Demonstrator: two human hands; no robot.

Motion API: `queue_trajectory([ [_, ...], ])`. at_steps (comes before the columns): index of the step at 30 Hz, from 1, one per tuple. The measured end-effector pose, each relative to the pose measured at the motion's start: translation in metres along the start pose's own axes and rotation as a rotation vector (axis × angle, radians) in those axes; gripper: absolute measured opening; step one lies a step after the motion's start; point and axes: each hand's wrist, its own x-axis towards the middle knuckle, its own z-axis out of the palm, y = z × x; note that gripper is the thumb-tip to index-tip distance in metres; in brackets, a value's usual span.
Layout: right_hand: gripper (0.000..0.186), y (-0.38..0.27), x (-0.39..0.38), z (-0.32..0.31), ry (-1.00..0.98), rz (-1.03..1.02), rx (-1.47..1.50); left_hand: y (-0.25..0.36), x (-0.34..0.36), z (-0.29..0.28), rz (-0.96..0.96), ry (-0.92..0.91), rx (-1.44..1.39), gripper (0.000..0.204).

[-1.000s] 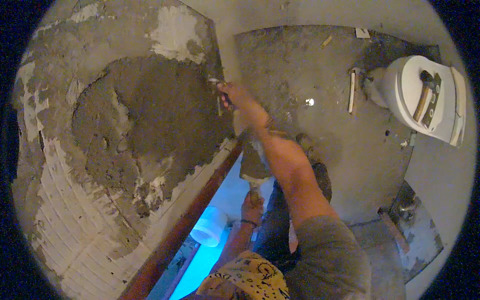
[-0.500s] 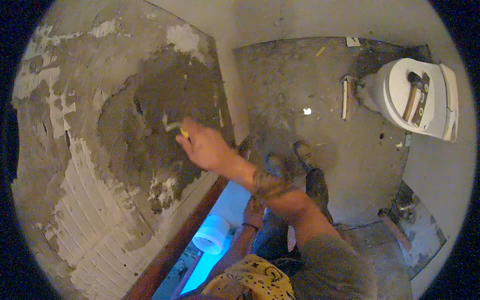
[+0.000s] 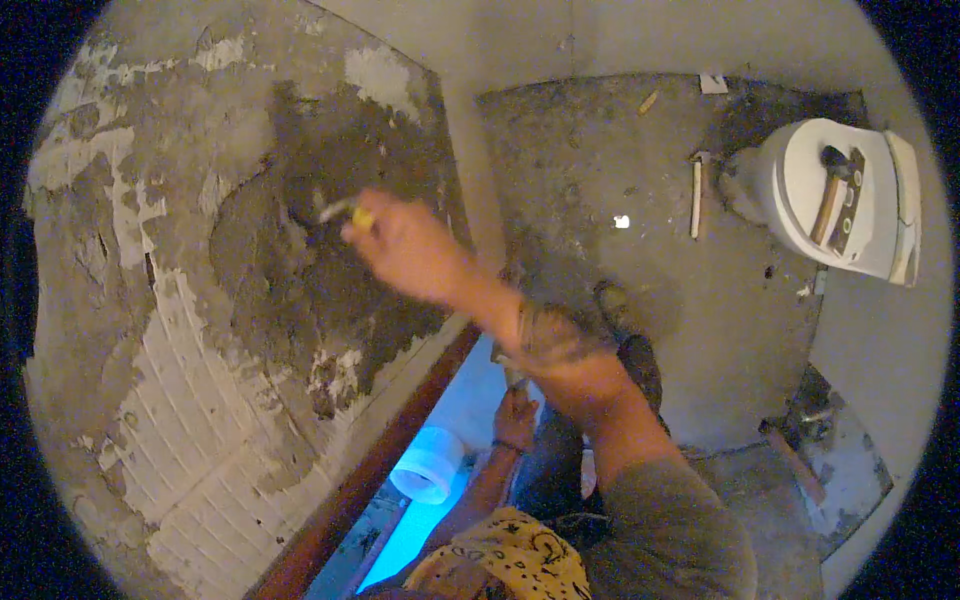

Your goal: The person applies mortar onto a bathroom wall using trowels, walks over to scoop additional mortar from a board, and returns to spread the mortar onto the wall.

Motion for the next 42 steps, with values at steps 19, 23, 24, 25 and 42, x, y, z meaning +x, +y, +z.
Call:
queue_trajectory([
  [19, 0.032, 0.281, -0.060, 0.047, 0.087, 0.376, -0.077, 0.025, -0.010, 0.032, -0.229, -0.137, -0.145, 0.054],
  [23, 0.034, 0.201, -0.144, 0.099, 0.260, 0.031, -0.121, 0.002, -0.021, -0.011, -0.115, -0.068, 0.056, 0.051],
  [24, 0.034, 0.182, -0.159, 0.088, 0.084, 0.329, 0.109, -0.006, -0.023, -0.015, -0.038, -0.052, 0.174, 0.051],
  [25, 0.035, 0.177, -0.168, 0.073, -0.082, 0.629, 0.323, -0.002, -0.020, -0.010, -0.035, -0.062, 0.167, 0.051],
  [42, 0.040, 0.140, -0.182, 0.029, -0.111, 0.536, 0.369, -0.006, 0.008, 0.021, 0.108, -0.182, 0.220, 0.050],
])
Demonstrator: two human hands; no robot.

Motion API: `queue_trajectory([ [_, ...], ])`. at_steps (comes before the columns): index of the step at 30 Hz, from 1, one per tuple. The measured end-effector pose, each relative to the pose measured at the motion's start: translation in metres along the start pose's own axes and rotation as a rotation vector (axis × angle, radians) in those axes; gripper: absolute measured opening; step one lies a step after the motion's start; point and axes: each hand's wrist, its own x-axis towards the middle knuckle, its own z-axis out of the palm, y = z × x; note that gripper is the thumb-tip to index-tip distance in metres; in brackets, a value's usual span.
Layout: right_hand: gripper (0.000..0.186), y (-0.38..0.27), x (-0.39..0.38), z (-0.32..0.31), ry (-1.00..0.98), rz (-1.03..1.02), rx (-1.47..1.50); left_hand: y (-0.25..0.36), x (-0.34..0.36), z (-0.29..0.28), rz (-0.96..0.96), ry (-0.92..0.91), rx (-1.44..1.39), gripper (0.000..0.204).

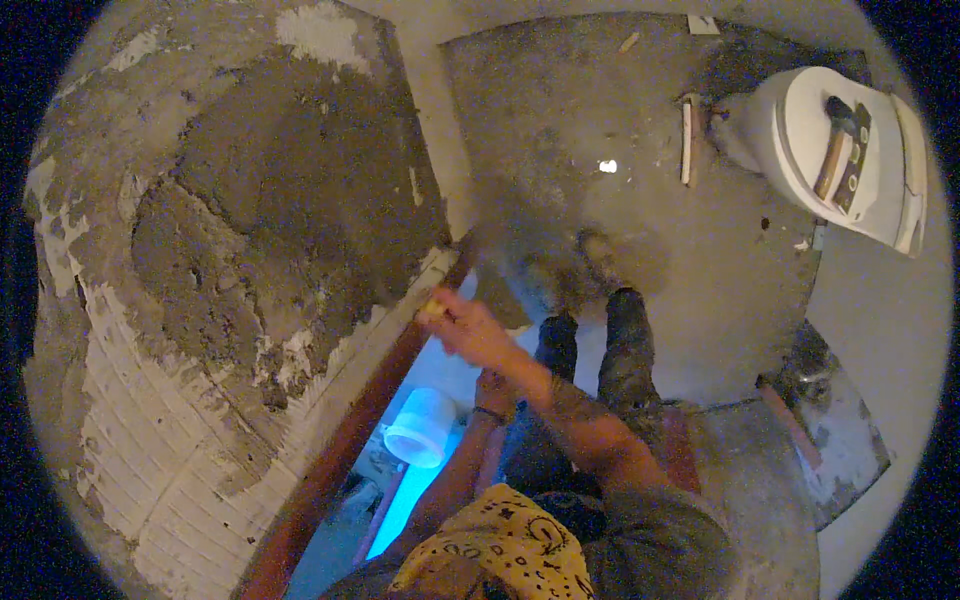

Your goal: The person applies mortar onto a bathroom wall using trowels, walks over to scoop additional mortar from a board, and returns to spread the mortar onto the wall.

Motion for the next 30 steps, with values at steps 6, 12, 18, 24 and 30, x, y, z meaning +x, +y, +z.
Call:
queue_trajectory([
  [6, 0.039, 0.073, 0.120, -0.028, 0.294, -0.114, -0.221, 0.003, -0.003, 0.002, -0.336, -0.014, -0.174, 0.058],
  [12, 0.041, 0.100, 0.123, -0.018, 0.319, -0.027, -0.477, 0.034, -0.013, 0.019, -0.226, 0.004, -0.127, 0.058],
  [18, 0.039, 0.072, 0.026, 0.032, 0.072, 0.235, 0.084, -0.036, -0.025, 0.003, 0.110, 0.060, -0.119, 0.047],
  [24, 0.031, 0.067, 0.132, -0.032, 0.173, -0.028, -0.381, 0.042, -0.007, 0.008, -0.297, -0.164, -0.047, 0.044],
  [30, 0.030, -0.062, 0.141, -0.052, 0.055, 0.062, 0.056, 0.052, -0.015, 0.003, -0.318, -0.033, -0.197, 0.052],
])
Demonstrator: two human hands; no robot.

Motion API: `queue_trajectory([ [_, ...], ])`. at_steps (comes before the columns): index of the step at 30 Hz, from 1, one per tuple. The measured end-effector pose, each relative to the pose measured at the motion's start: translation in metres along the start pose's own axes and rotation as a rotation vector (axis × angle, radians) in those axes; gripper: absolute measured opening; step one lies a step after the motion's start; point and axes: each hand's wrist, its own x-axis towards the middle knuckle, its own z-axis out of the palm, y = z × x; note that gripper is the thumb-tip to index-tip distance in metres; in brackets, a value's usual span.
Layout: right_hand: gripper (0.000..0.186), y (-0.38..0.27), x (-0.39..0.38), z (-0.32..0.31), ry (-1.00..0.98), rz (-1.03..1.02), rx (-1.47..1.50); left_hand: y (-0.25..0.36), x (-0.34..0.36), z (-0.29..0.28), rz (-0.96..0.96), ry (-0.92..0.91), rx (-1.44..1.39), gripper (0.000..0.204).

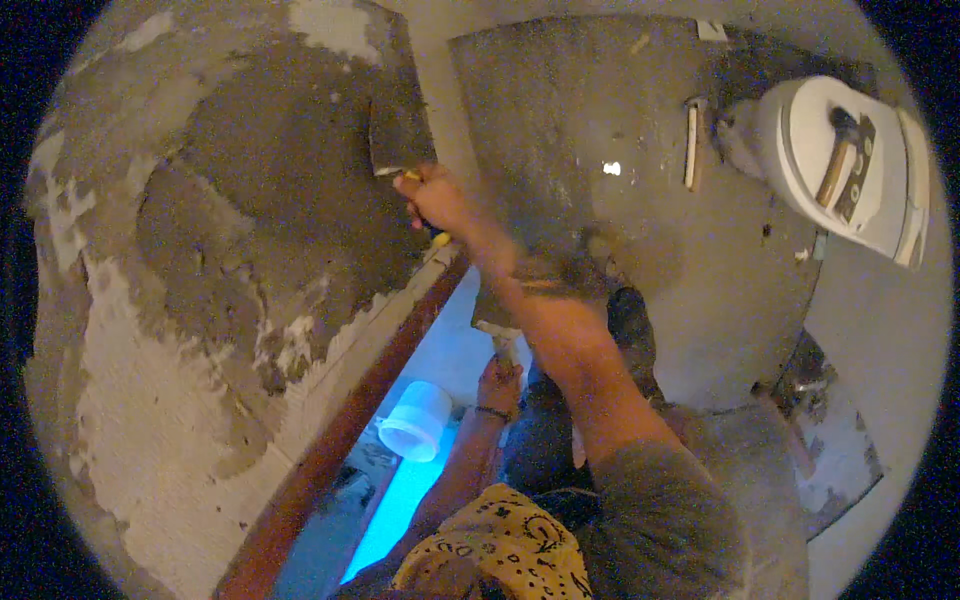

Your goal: The person applies mortar onto a bathroom wall using trowels, walks over to scoop additional mortar from a board, and returns to spread the mortar onto the wall.

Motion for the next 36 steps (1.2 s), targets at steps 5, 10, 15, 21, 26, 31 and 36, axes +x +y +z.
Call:
queue_trajectory([
  [5, 0.033, -0.036, -0.069, -0.026, -0.114, -0.358, -0.055, -0.015, 0.000, -0.028, 0.399, 0.170, 0.120, 0.044],
  [10, 0.028, -0.058, -0.189, -0.101, 0.095, -0.346, -0.470, 0.038, -0.021, -0.039, 0.295, -0.140, -0.533, 0.035],
  [15, 0.033, -0.105, -0.242, -0.141, 0.139, -0.620, -1.096, 0.124, -0.063, -0.053, 0.542, -0.488, -0.584, 0.028],
  [21, 0.030, -0.156, -0.286, -0.176, 0.139, -0.687, -1.325, 0.159, -0.085, -0.074, 0.502, -0.738, -0.982, 0.037],
  [26, 0.026, -0.111, -0.274, -0.191, 0.197, -0.534, -0.917, 0.134, -0.094, -0.097, 0.585, -0.554, -1.042, 0.026],
  [31, 0.026, -0.091, -0.185, -0.021, 0.057, -0.436, -0.564, 0.040, -0.124, -0.082, 0.566, -0.178, -0.808, 0.023],
  [36, 0.016, -0.055, -0.077, 0.048, 0.151, -0.625, -0.403, -0.038, -0.121, -0.039, 0.353, -0.107, -0.701, 0.034],
])
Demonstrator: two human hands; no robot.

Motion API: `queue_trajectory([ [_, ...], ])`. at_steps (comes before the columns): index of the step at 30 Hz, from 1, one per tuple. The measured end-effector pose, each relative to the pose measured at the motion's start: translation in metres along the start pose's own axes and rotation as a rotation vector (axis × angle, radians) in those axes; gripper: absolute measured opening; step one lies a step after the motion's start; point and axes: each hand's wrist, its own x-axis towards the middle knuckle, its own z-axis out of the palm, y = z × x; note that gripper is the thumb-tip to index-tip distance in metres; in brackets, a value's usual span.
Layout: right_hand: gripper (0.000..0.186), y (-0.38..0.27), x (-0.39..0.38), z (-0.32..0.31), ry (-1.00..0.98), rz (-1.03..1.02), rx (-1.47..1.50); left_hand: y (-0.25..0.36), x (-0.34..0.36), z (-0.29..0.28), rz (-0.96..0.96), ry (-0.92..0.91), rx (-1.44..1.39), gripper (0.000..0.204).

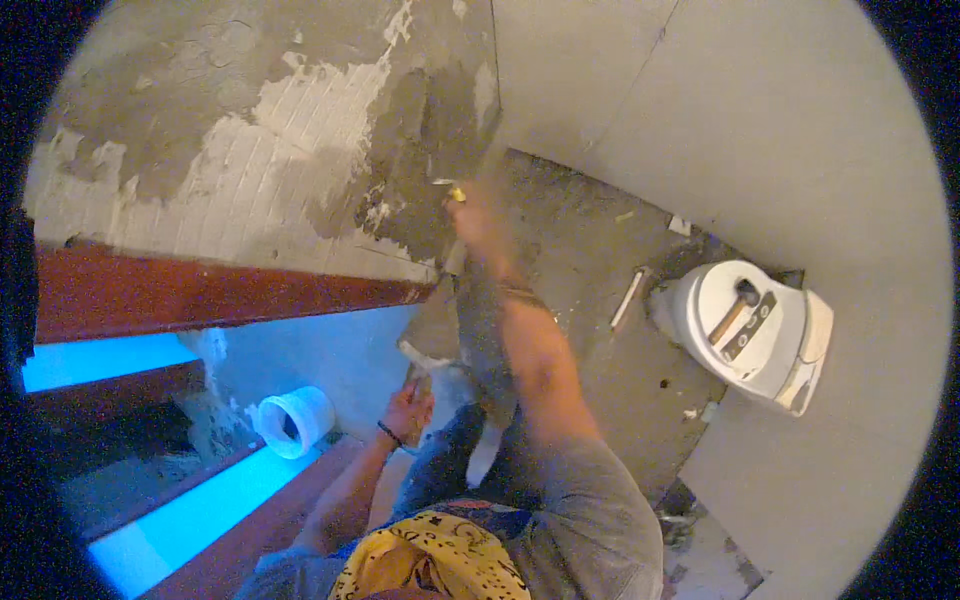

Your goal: The person applies mortar onto a bathroom wall using trowels, walks over to scoop additional mortar from a board, and returns to spread the mortar onto the wall.

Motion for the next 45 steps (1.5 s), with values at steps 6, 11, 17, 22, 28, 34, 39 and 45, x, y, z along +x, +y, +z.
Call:
queue_trajectory([
  [6, 0.032, -0.035, -0.109, 0.046, -0.205, -0.023, -0.125, -0.054, -0.043, -0.037, -0.036, 0.150, 0.032, 0.050],
  [11, 0.035, -0.025, -0.166, 0.013, -0.361, 0.042, 0.021, -0.032, -0.010, -0.016, -0.134, 0.123, 0.143, 0.050],
  [17, 0.020, -0.013, -0.112, -0.064, -0.379, 0.371, 0.335, -0.011, 0.052, 0.007, 0.271, 0.052, 0.278, 0.041],
  [22, 0.020, -0.010, -0.106, -0.058, -0.360, 0.436, 0.278, 0.022, 0.079, 0.061, 0.008, 0.072, -0.129, 0.038],
  [28, 0.038, -0.098, -0.166, 0.040, -0.511, 0.756, 0.364, -0.027, 0.061, 0.037, -0.082, 0.042, -0.022, 0.048],
  [34, 0.042, -0.178, -0.199, 0.063, -0.456, 0.457, 0.306, -0.027, 0.018, 0.037, 0.004, 0.135, 0.146, 0.051],
  [39, 0.035, -0.160, -0.198, -0.003, -0.486, 0.253, 0.053, -0.001, 0.031, 0.036, 0.576, 0.250, 0.563, 0.053],
  [45, 0.024, -0.092, -0.196, -0.146, -0.277, 0.640, 0.214, 0.071, 0.043, 0.051, 0.193, 0.248, 0.282, 0.056],
])
